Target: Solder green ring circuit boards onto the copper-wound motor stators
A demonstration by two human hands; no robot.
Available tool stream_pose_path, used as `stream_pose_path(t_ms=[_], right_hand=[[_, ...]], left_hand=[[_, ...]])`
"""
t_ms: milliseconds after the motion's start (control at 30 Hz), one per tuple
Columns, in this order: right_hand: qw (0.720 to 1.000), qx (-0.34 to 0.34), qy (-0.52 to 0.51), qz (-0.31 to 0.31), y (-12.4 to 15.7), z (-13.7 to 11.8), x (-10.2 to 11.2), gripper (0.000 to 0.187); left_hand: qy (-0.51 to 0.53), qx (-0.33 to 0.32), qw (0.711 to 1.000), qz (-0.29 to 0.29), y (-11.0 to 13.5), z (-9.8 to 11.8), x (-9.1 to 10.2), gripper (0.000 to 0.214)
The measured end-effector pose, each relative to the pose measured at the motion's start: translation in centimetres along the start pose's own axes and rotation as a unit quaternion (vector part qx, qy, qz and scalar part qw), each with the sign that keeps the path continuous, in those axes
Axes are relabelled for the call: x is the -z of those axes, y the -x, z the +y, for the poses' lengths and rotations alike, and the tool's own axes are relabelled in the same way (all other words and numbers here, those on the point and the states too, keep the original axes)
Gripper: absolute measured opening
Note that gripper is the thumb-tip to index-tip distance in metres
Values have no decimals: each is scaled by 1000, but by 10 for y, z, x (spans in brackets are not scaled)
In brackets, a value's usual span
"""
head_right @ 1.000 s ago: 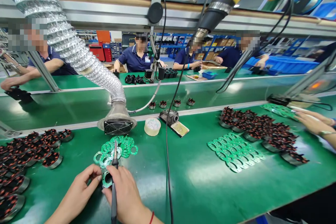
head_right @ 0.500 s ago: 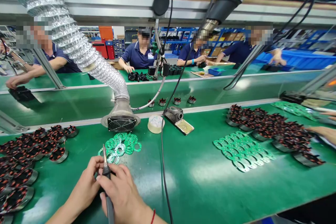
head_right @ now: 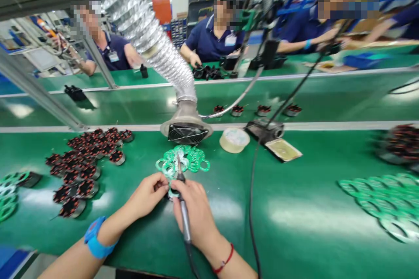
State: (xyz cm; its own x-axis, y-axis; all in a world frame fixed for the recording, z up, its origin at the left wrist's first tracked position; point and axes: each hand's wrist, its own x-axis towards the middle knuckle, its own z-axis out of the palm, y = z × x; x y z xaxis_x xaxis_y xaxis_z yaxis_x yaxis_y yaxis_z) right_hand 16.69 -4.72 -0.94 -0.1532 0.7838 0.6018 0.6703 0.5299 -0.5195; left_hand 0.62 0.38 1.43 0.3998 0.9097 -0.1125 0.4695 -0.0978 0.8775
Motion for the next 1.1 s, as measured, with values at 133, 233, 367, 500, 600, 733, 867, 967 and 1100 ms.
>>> stream_pose_path(t_ms=[133,233,367,500,600,733,867,967,1100], right_hand=[[999,-39,-27,5,2,6,-3,31],[996,-75,-45,23,3,7,-2,29],[990,-113,-64,49,6,10,2,34],[983,-141,-87,81,11,13,6,31],[977,-137,-128,105,16,14,10,25],[973,-98,-186,96,22,15,13,21],[976,-102,-174,84,23,16,12,18],[977,-103,-165,83,23,16,12,18],[977,-97,-168,87,24,16,14,17]], left_hand=[[27,17,999,-4,-2,-3,0,5],[26,16,999,-10,-2,-3,0,7],[-18,-1,1000,-6,-1,-2,0,11],[-71,-10,997,3,-1,-1,1,12],[-104,-13,994,15,-2,-1,1,13],[-130,-21,991,22,-2,-1,0,14],[-141,-19,990,27,-2,-1,-1,14],[-147,-15,989,29,-2,-2,-2,14],[-156,-16,987,33,-2,-1,-3,13]])
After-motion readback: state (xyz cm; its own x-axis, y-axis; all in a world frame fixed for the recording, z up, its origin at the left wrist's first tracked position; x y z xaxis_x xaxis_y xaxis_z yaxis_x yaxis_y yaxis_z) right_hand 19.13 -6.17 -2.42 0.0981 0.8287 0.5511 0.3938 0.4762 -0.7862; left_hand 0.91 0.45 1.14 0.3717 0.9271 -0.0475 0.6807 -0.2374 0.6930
